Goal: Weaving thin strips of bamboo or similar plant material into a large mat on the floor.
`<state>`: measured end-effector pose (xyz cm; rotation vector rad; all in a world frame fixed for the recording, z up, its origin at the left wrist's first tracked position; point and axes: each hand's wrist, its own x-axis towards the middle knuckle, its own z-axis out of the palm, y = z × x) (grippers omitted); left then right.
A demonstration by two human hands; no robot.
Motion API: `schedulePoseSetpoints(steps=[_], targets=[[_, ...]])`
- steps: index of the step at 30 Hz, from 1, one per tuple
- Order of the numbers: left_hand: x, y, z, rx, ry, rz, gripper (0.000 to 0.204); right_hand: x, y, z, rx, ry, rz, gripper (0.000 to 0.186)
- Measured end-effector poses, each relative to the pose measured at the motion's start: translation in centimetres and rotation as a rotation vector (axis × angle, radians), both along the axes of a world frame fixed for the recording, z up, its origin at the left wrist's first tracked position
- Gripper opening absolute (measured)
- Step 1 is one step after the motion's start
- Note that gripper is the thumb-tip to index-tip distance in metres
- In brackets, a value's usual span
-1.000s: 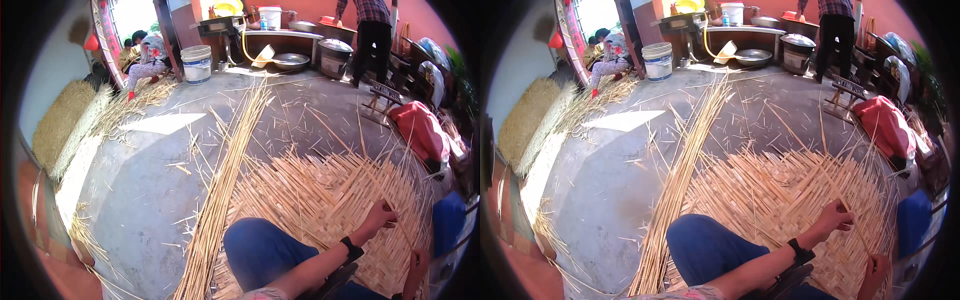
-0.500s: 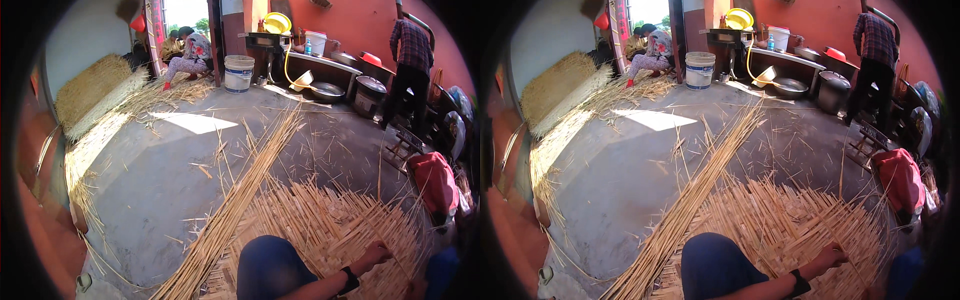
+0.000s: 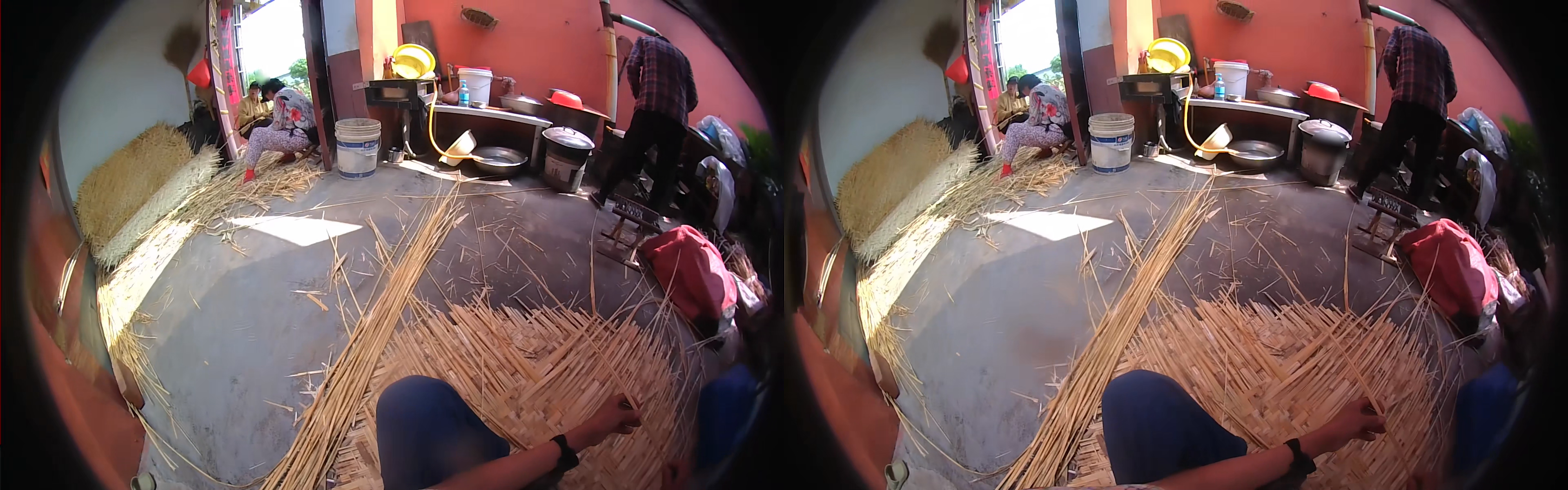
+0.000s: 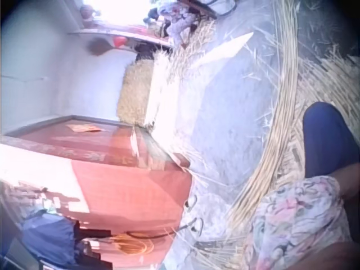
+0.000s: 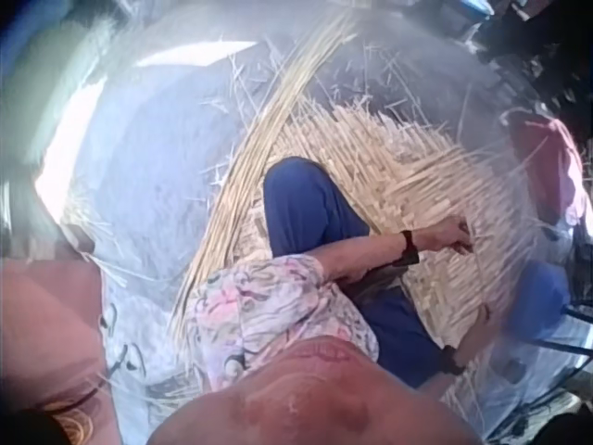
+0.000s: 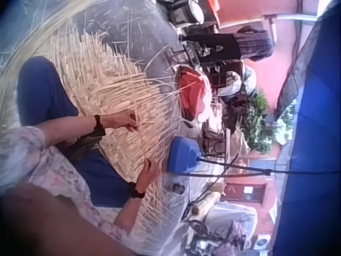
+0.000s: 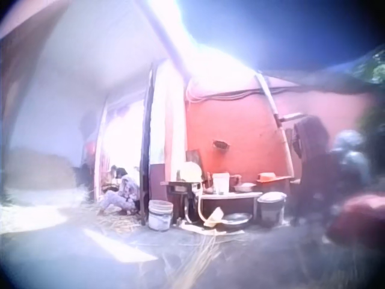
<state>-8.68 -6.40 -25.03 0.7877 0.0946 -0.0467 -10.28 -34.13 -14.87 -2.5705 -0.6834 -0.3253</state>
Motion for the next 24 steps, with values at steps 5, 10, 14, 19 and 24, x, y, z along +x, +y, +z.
schedulePoseSetpoints(steps=[5, 10, 14, 19, 24], targets=[[-1.1, -0.4, 0.3, 0.039, -0.217, 0.051, 0.027, -1.5, -0.1, 2.0, 0.170, 0.607, -0.027, 0.024], [-0.7, -1.0, 0.4, 0.059, -0.007, 0.115, 0.033, 0.4, -3.4, -1.7, -0.032, 0.235, 0.068, 0.024], [-1.2, 0.4, 0.8, 0.019, 0.040, 0.209, 0.034, -0.6, 1.4, 0.5, 0.028, -0.048, 0.029, 0.015], [-1.1, 2.8, 0.7, 0.031, 0.050, 0.188, 0.017, 0.8, 4.0, 1.3, 0.112, 0.117, 0.000, 0.012], [-0.4, 1.2, 0.1, -0.001, 0.024, 0.120, 0.020, 0.0, 2.2, 0.8, 0.102, 0.122, -0.065, 0.012]])
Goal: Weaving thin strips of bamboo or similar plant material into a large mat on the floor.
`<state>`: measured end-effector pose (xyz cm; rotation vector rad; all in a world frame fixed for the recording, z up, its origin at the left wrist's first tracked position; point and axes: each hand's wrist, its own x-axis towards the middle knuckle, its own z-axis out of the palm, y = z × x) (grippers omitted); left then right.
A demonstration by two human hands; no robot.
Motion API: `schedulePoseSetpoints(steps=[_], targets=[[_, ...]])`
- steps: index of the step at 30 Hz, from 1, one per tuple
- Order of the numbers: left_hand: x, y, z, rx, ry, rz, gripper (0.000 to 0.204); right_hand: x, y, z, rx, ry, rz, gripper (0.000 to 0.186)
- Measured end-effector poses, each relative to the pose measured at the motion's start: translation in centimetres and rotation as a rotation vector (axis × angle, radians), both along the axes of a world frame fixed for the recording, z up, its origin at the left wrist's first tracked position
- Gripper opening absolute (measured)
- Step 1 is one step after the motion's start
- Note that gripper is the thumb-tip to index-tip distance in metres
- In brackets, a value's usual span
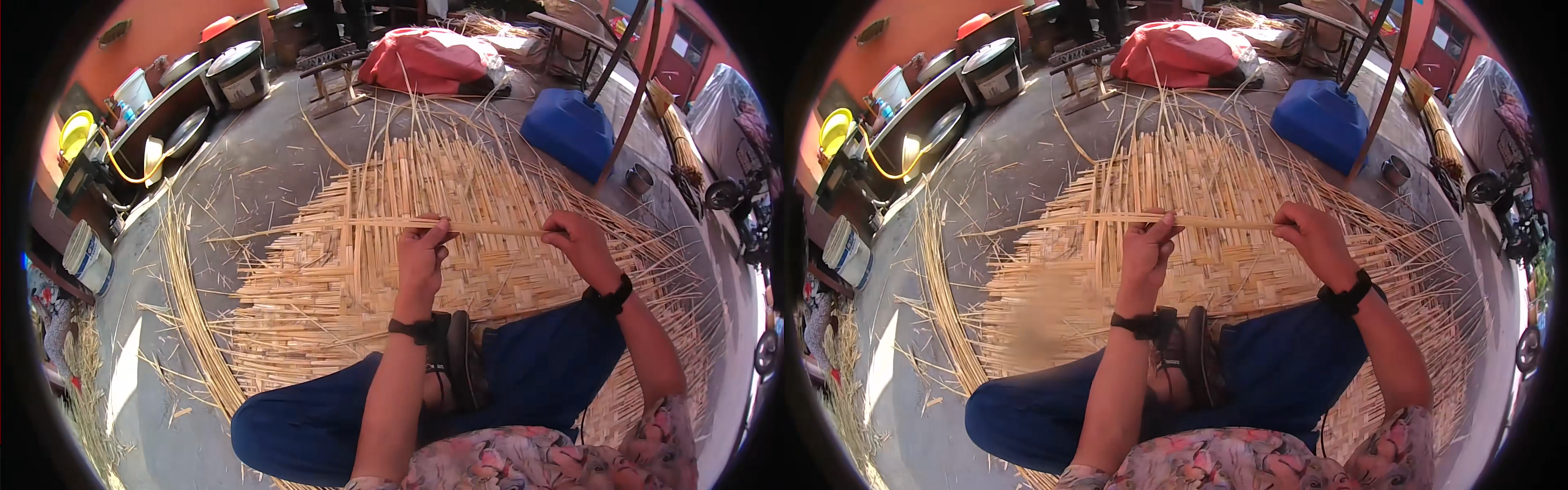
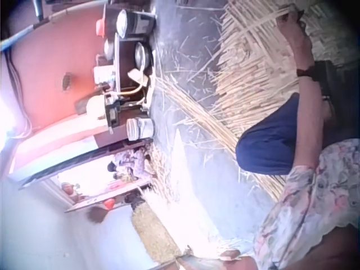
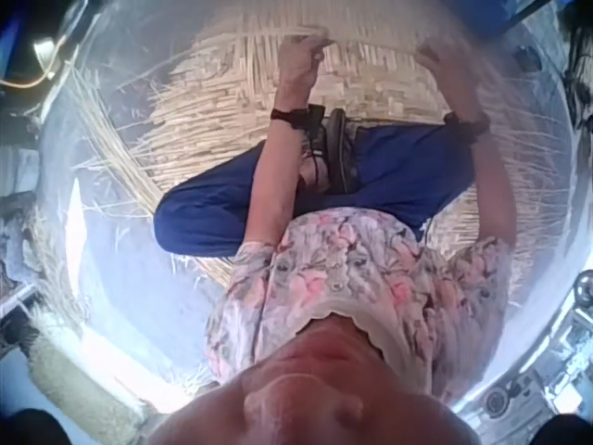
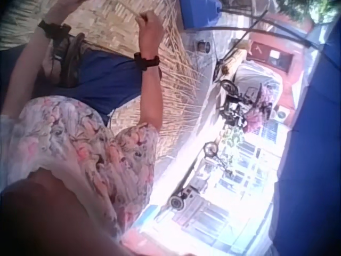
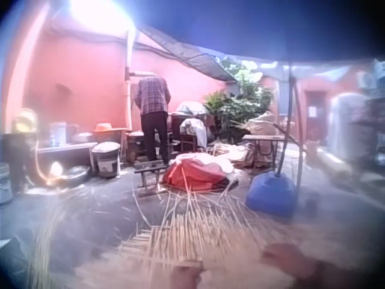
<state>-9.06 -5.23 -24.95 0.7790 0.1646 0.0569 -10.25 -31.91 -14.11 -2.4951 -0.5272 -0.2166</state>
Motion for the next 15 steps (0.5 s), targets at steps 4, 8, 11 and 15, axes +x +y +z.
schedulePoseSetpoints(steps=[4, 8, 11, 15], targets=[[-0.4, -0.2, -0.4, 0.172, 0.103, 0.122, 0.018, -0.5, -0.3, -1.2, -0.180, -0.110, 0.118, 0.012], [-0.3, 1.2, -2.4, 0.171, 0.233, 0.049, 0.022, -0.1, 0.7, -1.6, -0.134, 0.160, 0.091, 0.013], [0.2, 1.2, -3.9, 0.088, 0.271, 0.014, 0.027, 1.4, 0.0, -3.3, -0.177, 0.228, 0.095, 0.015], [0.6, 2.0, -4.6, -0.124, 0.214, 0.206, 0.026, 4.1, -3.1, -6.7, -0.331, 0.118, 0.100, 0.018]])
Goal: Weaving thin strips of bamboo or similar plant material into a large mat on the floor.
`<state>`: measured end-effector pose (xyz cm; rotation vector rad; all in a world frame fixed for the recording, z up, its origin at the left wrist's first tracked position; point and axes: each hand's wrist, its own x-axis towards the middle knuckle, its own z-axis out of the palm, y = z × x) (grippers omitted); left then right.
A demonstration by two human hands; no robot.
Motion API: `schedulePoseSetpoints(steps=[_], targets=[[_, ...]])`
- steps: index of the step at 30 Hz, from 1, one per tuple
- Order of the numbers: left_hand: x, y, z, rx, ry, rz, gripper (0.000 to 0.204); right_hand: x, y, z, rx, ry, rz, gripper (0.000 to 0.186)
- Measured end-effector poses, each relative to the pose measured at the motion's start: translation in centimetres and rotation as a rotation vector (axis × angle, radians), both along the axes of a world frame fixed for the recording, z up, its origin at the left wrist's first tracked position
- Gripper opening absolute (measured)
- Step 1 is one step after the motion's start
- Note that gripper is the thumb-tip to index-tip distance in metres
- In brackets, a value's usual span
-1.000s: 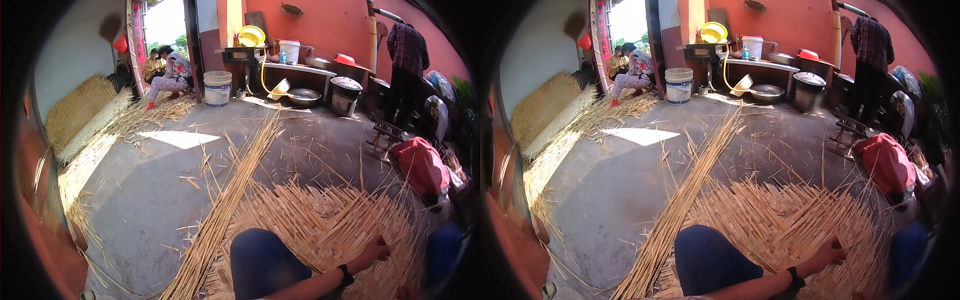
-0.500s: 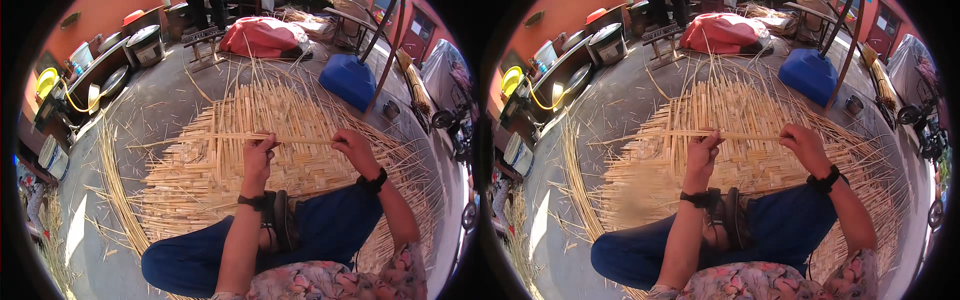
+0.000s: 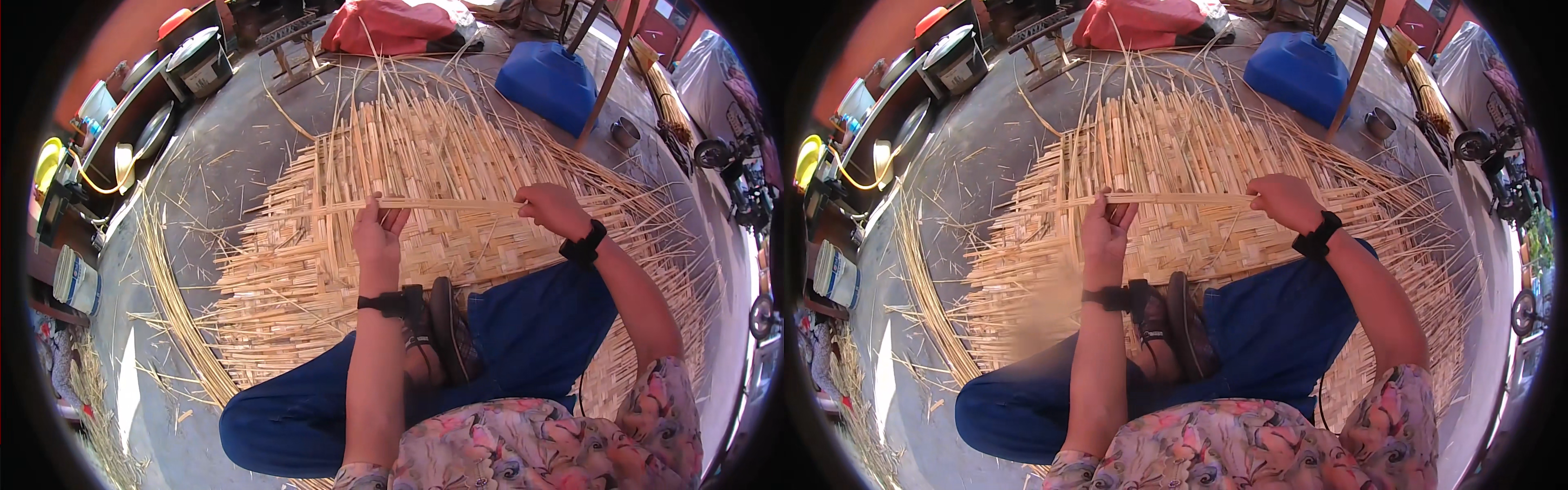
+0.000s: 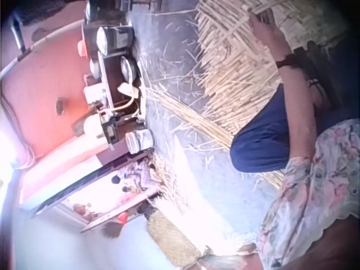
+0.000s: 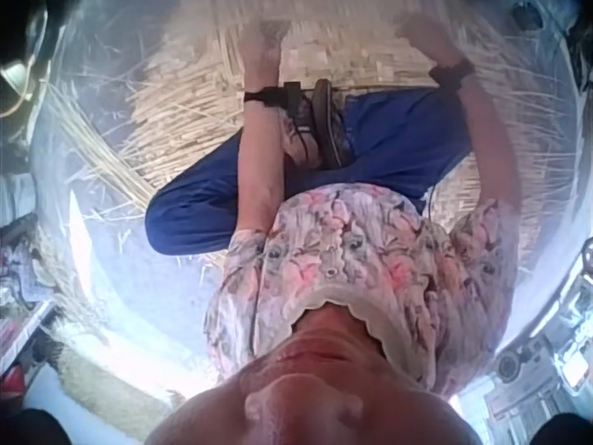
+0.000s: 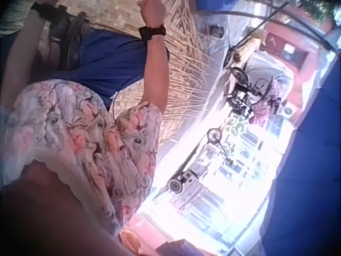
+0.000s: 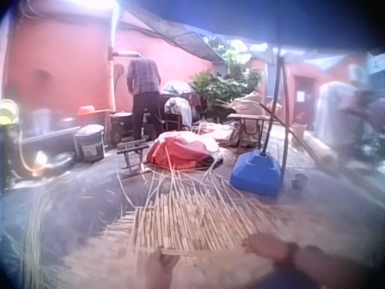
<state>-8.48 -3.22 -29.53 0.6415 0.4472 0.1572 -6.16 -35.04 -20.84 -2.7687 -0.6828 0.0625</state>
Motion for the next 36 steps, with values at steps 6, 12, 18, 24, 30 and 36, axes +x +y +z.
schedulePoseSetpoints(steps=[6, 12, 18, 24, 30, 36], targets=[[-0.7, 7.0, 0.7, 0.020, -0.052, -0.136, 0.019, 4.1, -5.5, 0.3, -0.136, -0.018, -0.181, 0.016], [0.5, 5.5, -1.3, 0.095, -0.154, -0.121, 0.018, 6.2, -5.7, 3.9, -0.422, -0.139, -0.134, 0.020], [2.7, -5.5, -1.5, 0.019, -0.325, -0.276, 0.015, 3.9, 8.4, 4.5, 0.074, 0.193, 0.294, 0.034], [8.2, -6.3, -2.0, 0.452, -0.186, -0.560, 0.029, 5.1, 0.7, -0.7, -0.082, 0.190, 0.168, 0.017], [15.6, -3.1, -12.9, 0.967, 0.242, -0.590, 0.025, 2.7, -4.8, -2.4, 0.219, 0.125, -0.001, 0.038], [19.3, -7.4, -14.2, 1.762, 0.459, -0.521, 0.029, 2.7, -7.0, -3.3, 0.489, 0.566, -0.401, 0.038]])
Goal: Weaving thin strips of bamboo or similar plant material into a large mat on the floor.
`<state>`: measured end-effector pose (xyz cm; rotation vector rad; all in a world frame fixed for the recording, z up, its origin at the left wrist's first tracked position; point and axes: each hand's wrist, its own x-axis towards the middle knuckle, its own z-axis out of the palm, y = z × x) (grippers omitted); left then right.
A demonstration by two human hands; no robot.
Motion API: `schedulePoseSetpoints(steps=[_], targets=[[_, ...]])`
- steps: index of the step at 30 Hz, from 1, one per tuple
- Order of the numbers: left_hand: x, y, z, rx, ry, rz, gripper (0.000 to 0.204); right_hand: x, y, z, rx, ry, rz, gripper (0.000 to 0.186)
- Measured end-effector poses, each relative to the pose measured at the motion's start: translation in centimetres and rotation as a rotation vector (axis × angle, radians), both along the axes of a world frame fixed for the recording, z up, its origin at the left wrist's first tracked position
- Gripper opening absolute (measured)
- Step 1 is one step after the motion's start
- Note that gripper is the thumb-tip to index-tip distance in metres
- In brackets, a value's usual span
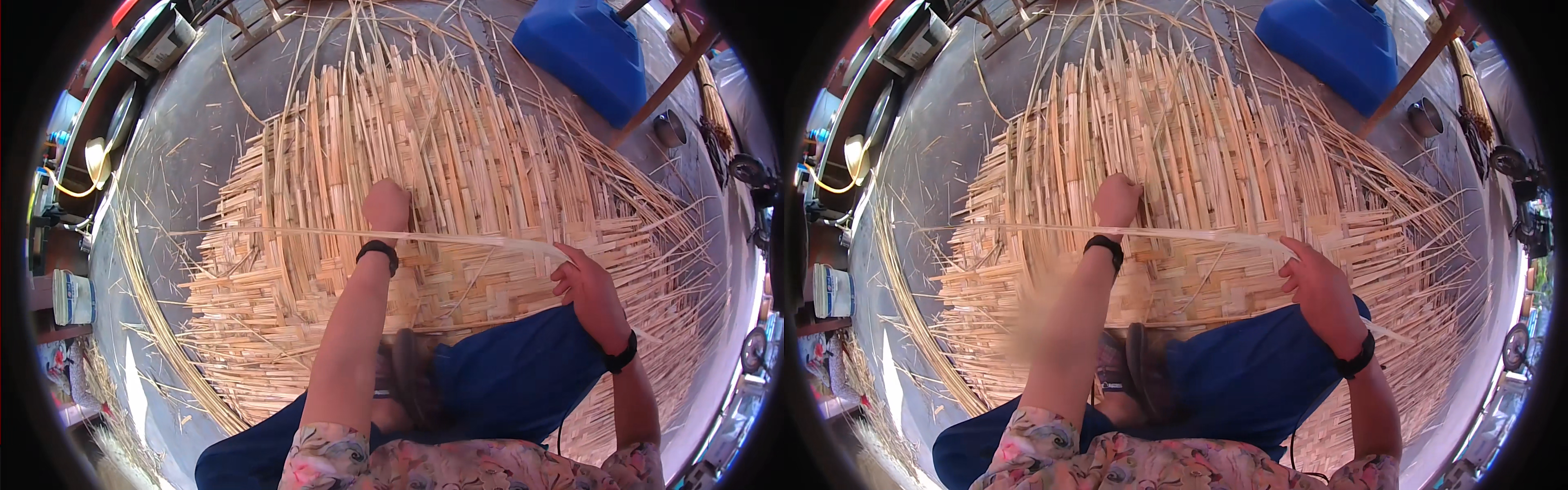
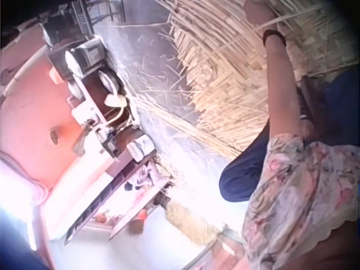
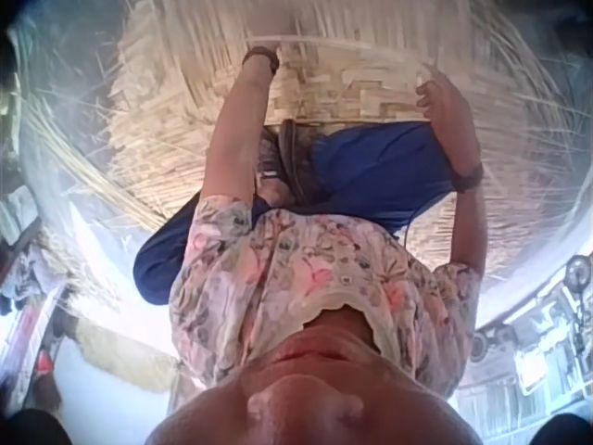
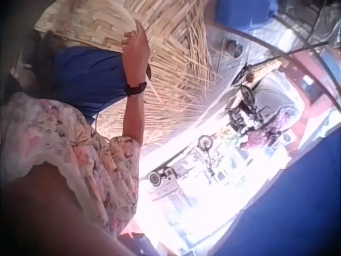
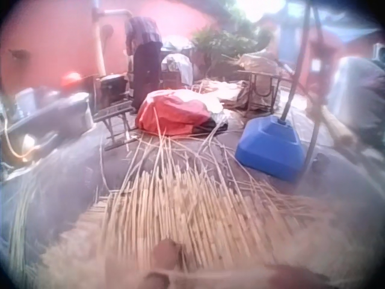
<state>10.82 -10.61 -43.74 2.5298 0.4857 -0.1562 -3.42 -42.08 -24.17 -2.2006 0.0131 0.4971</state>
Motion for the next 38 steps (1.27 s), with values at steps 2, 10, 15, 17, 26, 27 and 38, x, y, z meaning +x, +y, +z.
schedulePoseSetpoints(steps=[2, 10, 15, 17, 26, 27, 38], targets=[[-0.1, 0.9, -0.2, -0.061, -0.057, 0.033, 0.023, 0.4, -0.1, -1.3, 0.135, 0.069, -0.114, 0.036], [-0.7, 0.2, 4.7, -0.808, 0.149, 0.200, 0.019, 3.4, 0.5, -3.3, 0.927, -0.173, -0.663, 0.038], [-0.3, 3.6, 4.1, -0.768, 0.397, -0.073, 0.021, 4.0, 3.4, -7.0, 1.028, 0.091, -0.836, 0.036], [0.1, 4.1, 3.4, -0.733, 0.375, -0.125, 0.020, 4.0, 4.7, -8.5, 0.918, 0.173, -0.727, 0.035], [-1.1, 2.0, 1.4, -0.772, 0.223, -0.034, 0.026, 10.6, 12.9, -15.8, 0.548, 0.233, -0.304, 0.032], [-1.3, 1.4, 1.7, -0.785, 0.219, 0.030, 0.027, 11.2, 13.3, -16.4, 0.503, 0.200, -0.237, 0.031], [-1.9, 1.7, 2.7, -1.083, 0.242, 0.094, 0.029, 8.9, 15.6, -17.7, 0.592, 0.026, -0.335, 0.020]])
